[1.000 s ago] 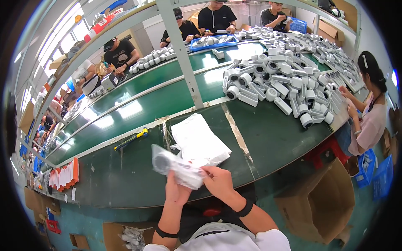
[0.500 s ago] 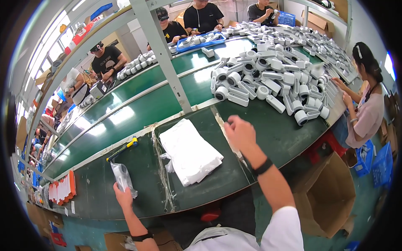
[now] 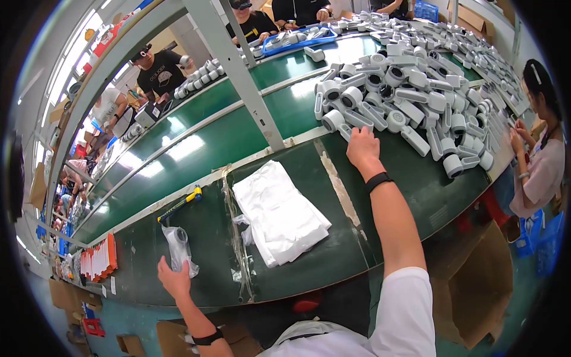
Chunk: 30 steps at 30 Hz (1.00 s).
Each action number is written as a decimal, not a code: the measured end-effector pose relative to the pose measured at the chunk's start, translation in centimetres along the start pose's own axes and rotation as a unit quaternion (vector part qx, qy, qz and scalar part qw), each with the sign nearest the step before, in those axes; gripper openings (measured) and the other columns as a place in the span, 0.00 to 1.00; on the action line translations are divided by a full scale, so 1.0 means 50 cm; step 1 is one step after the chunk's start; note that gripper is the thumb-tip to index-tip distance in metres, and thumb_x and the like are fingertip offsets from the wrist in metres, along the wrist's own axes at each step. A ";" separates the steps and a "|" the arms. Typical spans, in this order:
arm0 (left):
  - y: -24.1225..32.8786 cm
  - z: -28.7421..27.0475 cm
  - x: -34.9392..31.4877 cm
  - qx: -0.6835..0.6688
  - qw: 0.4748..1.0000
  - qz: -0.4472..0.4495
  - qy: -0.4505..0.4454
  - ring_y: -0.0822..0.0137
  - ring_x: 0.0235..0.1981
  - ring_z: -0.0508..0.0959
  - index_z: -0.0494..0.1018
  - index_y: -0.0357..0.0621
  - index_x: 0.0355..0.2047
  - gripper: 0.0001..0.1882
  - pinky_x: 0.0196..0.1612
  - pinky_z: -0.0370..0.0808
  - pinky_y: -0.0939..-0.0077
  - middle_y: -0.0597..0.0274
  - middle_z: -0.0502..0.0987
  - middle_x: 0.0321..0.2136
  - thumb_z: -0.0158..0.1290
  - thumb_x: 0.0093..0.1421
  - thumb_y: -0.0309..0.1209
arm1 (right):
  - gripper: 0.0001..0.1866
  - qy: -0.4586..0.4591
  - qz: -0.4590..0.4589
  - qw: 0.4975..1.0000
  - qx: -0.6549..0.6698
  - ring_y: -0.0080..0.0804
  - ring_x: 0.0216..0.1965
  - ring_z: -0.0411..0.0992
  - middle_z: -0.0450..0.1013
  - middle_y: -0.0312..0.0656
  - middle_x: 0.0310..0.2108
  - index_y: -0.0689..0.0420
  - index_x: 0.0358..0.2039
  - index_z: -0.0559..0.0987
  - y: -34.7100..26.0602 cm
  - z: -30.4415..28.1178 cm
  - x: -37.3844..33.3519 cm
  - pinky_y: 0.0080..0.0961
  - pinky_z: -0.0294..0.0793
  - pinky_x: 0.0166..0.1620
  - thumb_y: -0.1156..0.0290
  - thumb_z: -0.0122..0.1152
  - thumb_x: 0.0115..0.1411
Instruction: The person picks up a fan from a pile, slides it into a plastic bag, and places the bagged fan onto a stack. After repeating this process, the person gathers the stack of bagged fans and drops them into a cardboard box.
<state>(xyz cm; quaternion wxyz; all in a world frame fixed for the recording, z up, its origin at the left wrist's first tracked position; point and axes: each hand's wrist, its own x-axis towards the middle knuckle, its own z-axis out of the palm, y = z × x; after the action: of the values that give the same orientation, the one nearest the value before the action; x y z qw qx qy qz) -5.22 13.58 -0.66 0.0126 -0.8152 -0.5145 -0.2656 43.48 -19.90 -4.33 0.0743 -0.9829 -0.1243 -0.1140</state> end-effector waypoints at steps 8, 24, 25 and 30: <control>0.332 -0.089 -0.123 -0.333 0.827 0.405 -0.202 0.54 0.43 0.76 0.77 0.41 0.39 0.18 0.48 0.73 0.63 0.56 0.78 0.40 0.66 0.45 0.26 | 0.20 -0.111 0.114 0.770 0.618 0.34 0.32 0.77 0.73 0.46 0.41 0.63 0.50 0.70 -0.047 -0.205 -0.141 0.29 0.77 0.32 0.68 0.56 0.60; 0.410 -0.003 -0.155 -0.281 0.806 0.479 -0.204 0.54 0.31 0.75 0.77 0.44 0.29 0.04 0.35 0.72 0.61 0.58 0.76 0.27 0.59 0.55 0.30 | 0.24 -0.170 0.127 0.433 0.876 0.36 0.23 0.73 0.73 0.50 0.43 0.61 0.50 0.68 -0.024 -0.256 -0.591 0.31 0.73 0.24 0.77 0.55 0.49; 0.414 -0.005 -0.155 -0.292 0.808 0.470 -0.202 0.53 0.31 0.75 0.77 0.43 0.29 0.04 0.36 0.73 0.61 0.57 0.76 0.27 0.59 0.56 0.29 | 0.24 -0.185 0.118 0.446 0.868 0.36 0.24 0.73 0.73 0.50 0.43 0.61 0.50 0.68 -0.021 -0.249 -0.595 0.30 0.74 0.26 0.78 0.55 0.49; 0.421 -0.004 -0.160 -0.299 0.812 0.448 -0.225 0.52 0.33 0.76 0.77 0.41 0.31 0.05 0.37 0.73 0.61 0.55 0.77 0.28 0.56 0.58 0.30 | 0.27 -0.200 0.129 0.460 0.855 0.33 0.28 0.74 0.73 0.47 0.41 0.58 0.51 0.66 -0.070 -0.233 -0.622 0.27 0.75 0.30 0.84 0.59 0.49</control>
<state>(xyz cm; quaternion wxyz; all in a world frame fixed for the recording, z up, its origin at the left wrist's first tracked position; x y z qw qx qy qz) 9.85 -3.04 1.27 -0.2297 -0.9561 0.0242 -0.1803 10.86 -25.67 -0.25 0.8648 -0.4273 -0.0429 0.2601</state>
